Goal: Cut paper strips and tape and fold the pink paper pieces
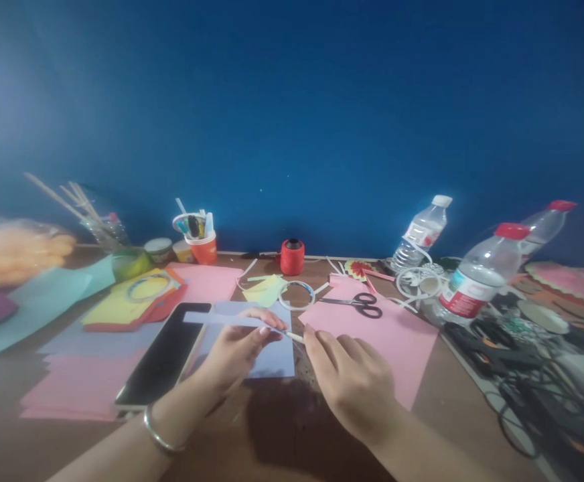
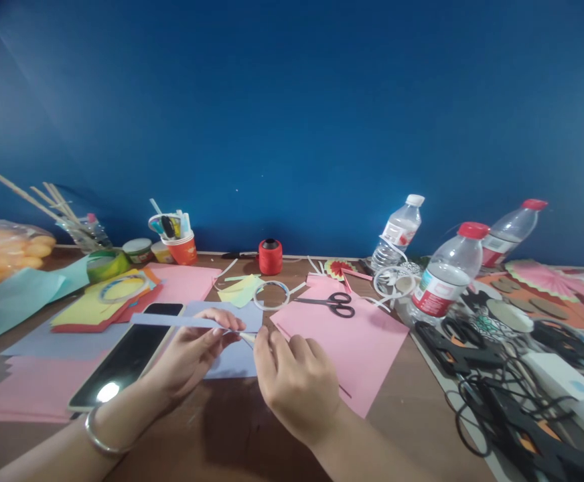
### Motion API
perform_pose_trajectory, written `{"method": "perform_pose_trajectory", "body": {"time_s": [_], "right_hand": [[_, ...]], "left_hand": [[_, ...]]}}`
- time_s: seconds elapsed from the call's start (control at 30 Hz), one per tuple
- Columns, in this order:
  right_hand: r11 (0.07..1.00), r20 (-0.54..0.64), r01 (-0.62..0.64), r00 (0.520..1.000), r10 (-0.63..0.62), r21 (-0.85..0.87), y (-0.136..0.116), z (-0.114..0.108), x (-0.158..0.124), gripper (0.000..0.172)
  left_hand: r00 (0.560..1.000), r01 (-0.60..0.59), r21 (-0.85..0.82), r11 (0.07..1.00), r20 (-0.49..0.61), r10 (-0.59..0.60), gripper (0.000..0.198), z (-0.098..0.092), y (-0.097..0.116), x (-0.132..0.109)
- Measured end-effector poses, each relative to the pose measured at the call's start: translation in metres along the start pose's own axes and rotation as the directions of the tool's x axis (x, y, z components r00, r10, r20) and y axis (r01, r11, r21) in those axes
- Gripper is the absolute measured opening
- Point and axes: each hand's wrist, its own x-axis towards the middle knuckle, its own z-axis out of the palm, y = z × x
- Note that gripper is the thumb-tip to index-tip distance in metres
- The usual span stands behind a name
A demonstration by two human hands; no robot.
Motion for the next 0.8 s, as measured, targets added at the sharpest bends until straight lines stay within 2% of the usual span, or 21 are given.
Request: {"method": "perform_pose_trajectory", "body": {"time_s": [0.3, 0.43, 0.53, 0.6, 0.8], "right_hand": [[0.999, -0.023, -0.005, 1.0, 0.006, 0.038, 0.004, -0.005, 0.006, 0.012], [0.995, -0.024, -0.016, 1.0, 0.019, 0.096, 0.001, 0.0, 0.001, 0.011], [0.984, 0.02, -0.076, 0.997, 0.074, 0.162, -0.003, 0.006, -0.004, 0.009], [0.971, 0.067, -0.125, 0.991, 0.114, 0.202, -0.005, 0.011, -0.007, 0.008], [0.96, 0.142, -0.171, 0.98, 0.142, 0.223, -0.007, 0.02, -0.013, 0.005]], "left_hand": [[0.985, -0.121, 0.019, 0.992, 0.129, 0.117, 0.007, -0.003, 0.003, -0.001], [0.982, -0.144, 0.043, 0.989, 0.131, 0.137, 0.006, -0.003, 0.004, 0.0], [0.993, -0.109, 0.088, 0.99, 0.055, 0.105, 0.005, 0.0, 0.003, 0.0], [0.999, -0.045, 0.114, 0.992, -0.016, 0.047, 0.006, 0.002, 0.002, 0.0], [0.98, 0.067, 0.126, 0.99, -0.192, -0.042, 0.011, 0.004, 0.002, 0.0]]}}
